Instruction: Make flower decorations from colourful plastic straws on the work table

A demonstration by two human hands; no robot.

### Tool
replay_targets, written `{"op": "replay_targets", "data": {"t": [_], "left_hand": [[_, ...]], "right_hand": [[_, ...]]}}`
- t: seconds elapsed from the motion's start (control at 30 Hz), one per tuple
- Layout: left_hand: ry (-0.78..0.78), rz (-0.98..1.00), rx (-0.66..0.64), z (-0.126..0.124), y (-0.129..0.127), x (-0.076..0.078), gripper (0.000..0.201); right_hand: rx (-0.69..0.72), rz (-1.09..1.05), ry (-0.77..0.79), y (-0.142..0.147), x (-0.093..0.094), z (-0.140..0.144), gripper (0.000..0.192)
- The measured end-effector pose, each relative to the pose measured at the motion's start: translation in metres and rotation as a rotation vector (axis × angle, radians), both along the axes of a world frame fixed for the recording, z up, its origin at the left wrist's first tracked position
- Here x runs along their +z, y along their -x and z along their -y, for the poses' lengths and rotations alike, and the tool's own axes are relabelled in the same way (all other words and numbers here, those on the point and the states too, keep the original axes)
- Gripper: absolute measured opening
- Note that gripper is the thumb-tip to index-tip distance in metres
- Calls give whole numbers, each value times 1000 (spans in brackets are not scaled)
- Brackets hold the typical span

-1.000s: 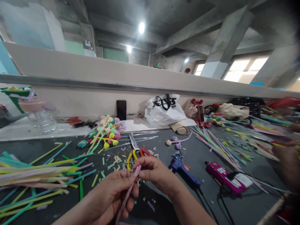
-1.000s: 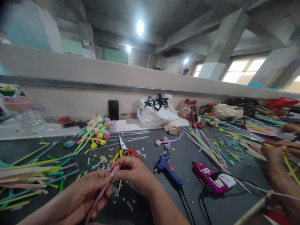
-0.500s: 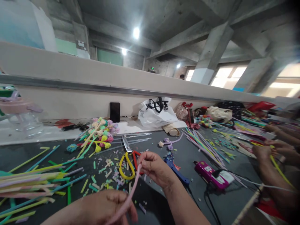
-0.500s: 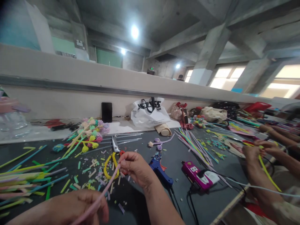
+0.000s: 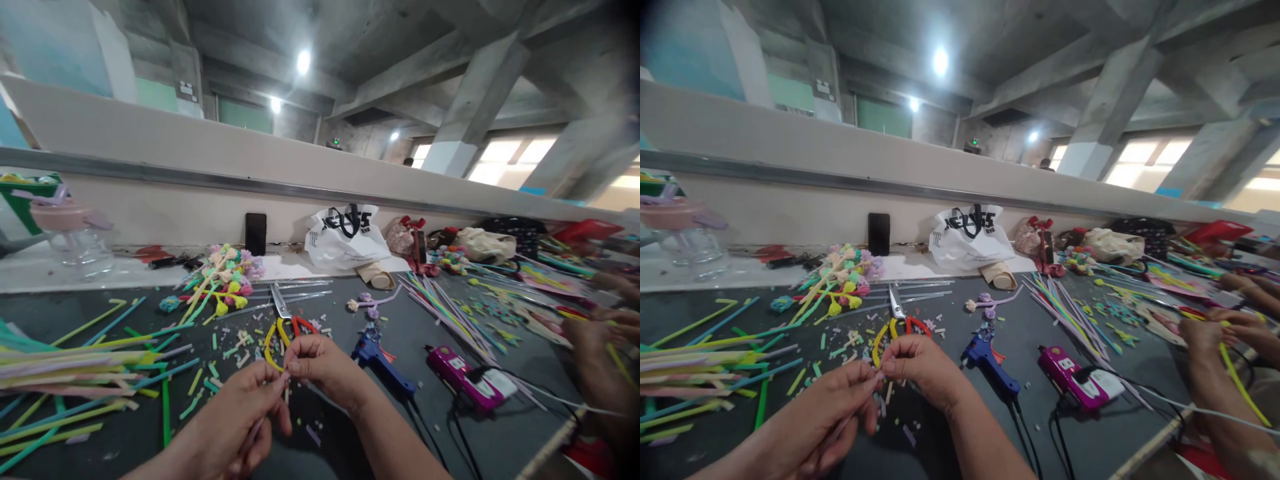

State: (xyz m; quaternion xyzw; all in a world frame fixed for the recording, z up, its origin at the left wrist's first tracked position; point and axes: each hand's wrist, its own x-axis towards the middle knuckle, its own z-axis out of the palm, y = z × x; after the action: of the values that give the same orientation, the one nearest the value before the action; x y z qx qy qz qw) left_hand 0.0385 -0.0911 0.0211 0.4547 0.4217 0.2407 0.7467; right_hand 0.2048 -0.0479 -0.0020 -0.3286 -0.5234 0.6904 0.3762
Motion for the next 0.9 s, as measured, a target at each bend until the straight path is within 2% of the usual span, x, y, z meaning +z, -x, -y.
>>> {"op": "replay_targets", "data": {"t": [0.23, 0.33, 0.4, 0.5, 0.53, 0.6, 0.67, 0.77, 0.9], "left_hand": [[-30, 32, -17, -2, 1, -7, 29], [30, 68, -17, -2, 1, -8, 25], [68, 109, 0, -4, 2, -8, 23], [98, 161, 78, -9, 5, -10, 22], [102, 180, 101, -11, 7, -10, 20], [119, 230, 125, -16, 10, -10, 17], [141, 279, 151, -20, 15, -5, 14], [149, 302, 203, -23, 25, 13, 13], [20, 316, 202, -22, 37, 43, 12]], "right_hand": [[38, -6, 32, 4, -2, 3, 17], [70, 52, -49, -1, 2, 1, 25], [-58, 241, -243, -6, 2, -5, 35], [-409, 637, -538, -12, -5, -17, 30], [-479, 730, -587, -13, -9, -20, 27], [-517, 814, -635, -11, -16, -26, 28], [-516, 872, -698, -8, -22, -28, 31], [-508, 930, -774, -4, -24, -28, 30], [-425, 968, -842, -2, -18, -20, 23]]}}
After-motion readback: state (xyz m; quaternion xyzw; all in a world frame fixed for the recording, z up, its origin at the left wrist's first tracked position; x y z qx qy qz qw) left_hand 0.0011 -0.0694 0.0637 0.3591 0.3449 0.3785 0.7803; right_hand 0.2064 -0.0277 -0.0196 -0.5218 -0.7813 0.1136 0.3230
